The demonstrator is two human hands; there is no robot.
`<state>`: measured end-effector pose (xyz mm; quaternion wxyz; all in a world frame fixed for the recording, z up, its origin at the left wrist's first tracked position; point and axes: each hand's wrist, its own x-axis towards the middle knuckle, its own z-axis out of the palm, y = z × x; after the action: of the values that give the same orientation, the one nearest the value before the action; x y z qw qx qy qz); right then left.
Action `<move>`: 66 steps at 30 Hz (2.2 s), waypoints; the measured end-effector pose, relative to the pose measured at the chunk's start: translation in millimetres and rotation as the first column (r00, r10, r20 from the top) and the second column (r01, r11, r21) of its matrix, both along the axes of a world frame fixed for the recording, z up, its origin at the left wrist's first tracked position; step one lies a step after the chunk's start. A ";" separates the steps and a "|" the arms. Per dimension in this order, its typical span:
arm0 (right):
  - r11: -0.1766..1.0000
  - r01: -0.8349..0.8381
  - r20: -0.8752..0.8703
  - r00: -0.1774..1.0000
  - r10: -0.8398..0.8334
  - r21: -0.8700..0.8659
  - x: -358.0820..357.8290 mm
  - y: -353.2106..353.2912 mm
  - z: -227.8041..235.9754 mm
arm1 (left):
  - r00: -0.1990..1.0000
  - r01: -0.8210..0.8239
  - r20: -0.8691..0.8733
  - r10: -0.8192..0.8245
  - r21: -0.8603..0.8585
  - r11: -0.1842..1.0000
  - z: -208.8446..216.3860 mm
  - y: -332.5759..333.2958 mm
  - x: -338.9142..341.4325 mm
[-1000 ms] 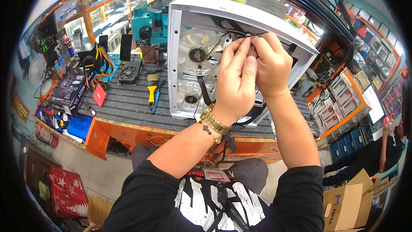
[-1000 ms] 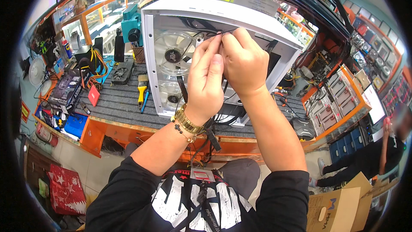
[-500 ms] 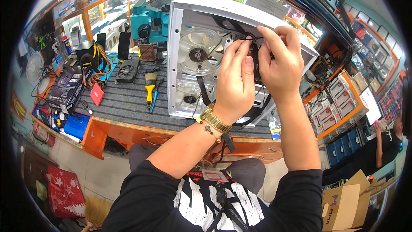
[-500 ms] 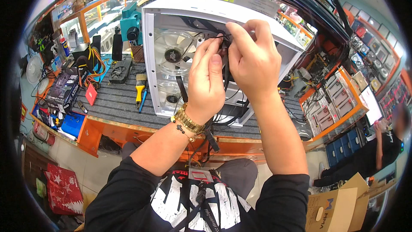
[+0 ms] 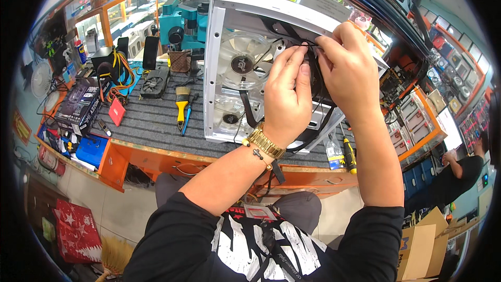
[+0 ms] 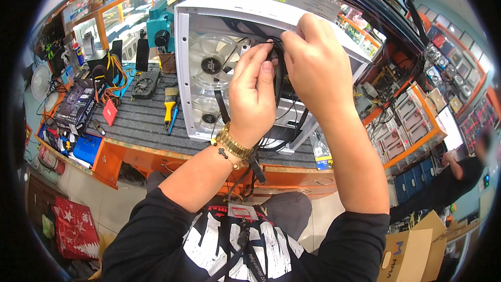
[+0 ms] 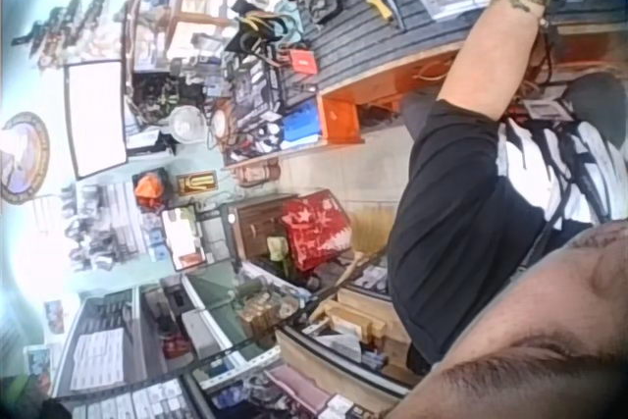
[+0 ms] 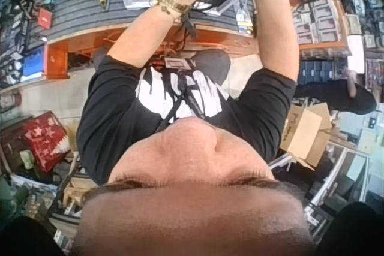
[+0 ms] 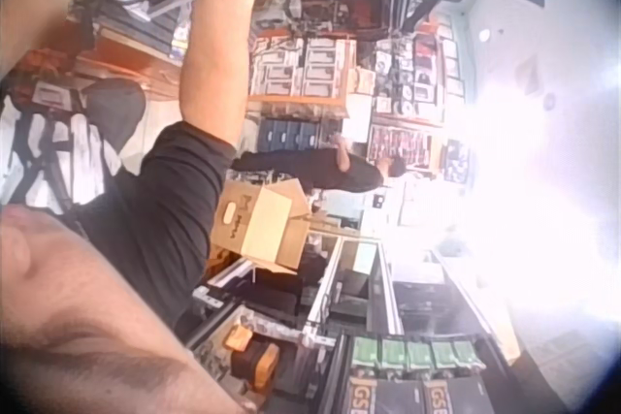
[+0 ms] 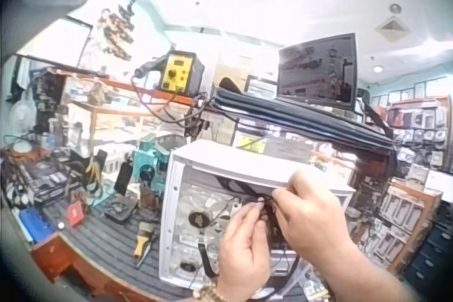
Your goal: The person connects multiple black and multicolored cables inside a white PC case, secures a component using a screwdriver, and tucks wiring behind the chassis frame.
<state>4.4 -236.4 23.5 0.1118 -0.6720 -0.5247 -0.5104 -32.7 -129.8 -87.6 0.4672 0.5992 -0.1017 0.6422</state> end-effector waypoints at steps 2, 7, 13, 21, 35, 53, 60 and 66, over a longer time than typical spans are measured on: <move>0.999 0.040 0.027 0.999 -0.039 -0.035 1.2 -0.3 0.9 | 1.000 0.007 -0.002 -0.007 -0.011 1.000 -1.0 -1.0 0.3; 0.995 0.026 -0.009 1.000 -0.027 -0.093 -11.1 -6.2 10.2 | 1.000 0.026 -0.011 -0.027 -0.027 0.999 -2.1 -2.0 1.4; 0.996 -0.084 -0.425 0.903 0.067 -0.023 -23.2 -4.3 17.6 | 0.995 0.105 0.008 -0.104 -0.132 0.986 2.2 -5.7 -2.5; 0.986 -0.164 -0.459 0.873 0.165 0.043 -23.8 2.7 20.6 | 0.999 -0.017 0.041 0.017 -0.010 1.000 1.0 0.3 -0.7; 0.948 -0.308 -0.579 0.759 0.298 0.084 -19.1 4.3 13.2 | 0.999 0.041 0.039 -0.037 -0.116 0.992 7.0 -4.9 -1.1; 0.962 -0.260 -0.478 0.837 0.268 0.084 -28.0 -1.4 5.7 | 0.967 0.242 0.053 -0.247 -0.477 0.845 24.1 -9.7 -0.1; 0.951 -0.283 -0.651 0.700 0.294 0.124 -32.8 -7.9 7.5 | 0.921 0.365 0.115 -0.371 -0.582 0.726 26.6 -5.5 4.9; 0.937 -0.309 -0.892 0.359 0.275 0.165 -24.9 -22.0 21.4 | 0.977 0.152 -0.064 -0.204 -0.465 0.872 25.5 -5.1 -5.5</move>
<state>-20.5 -258.4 44.9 0.4543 -0.7370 -0.4995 -0.0311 -38.1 -135.0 -62.1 0.6572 0.4949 0.0237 0.5679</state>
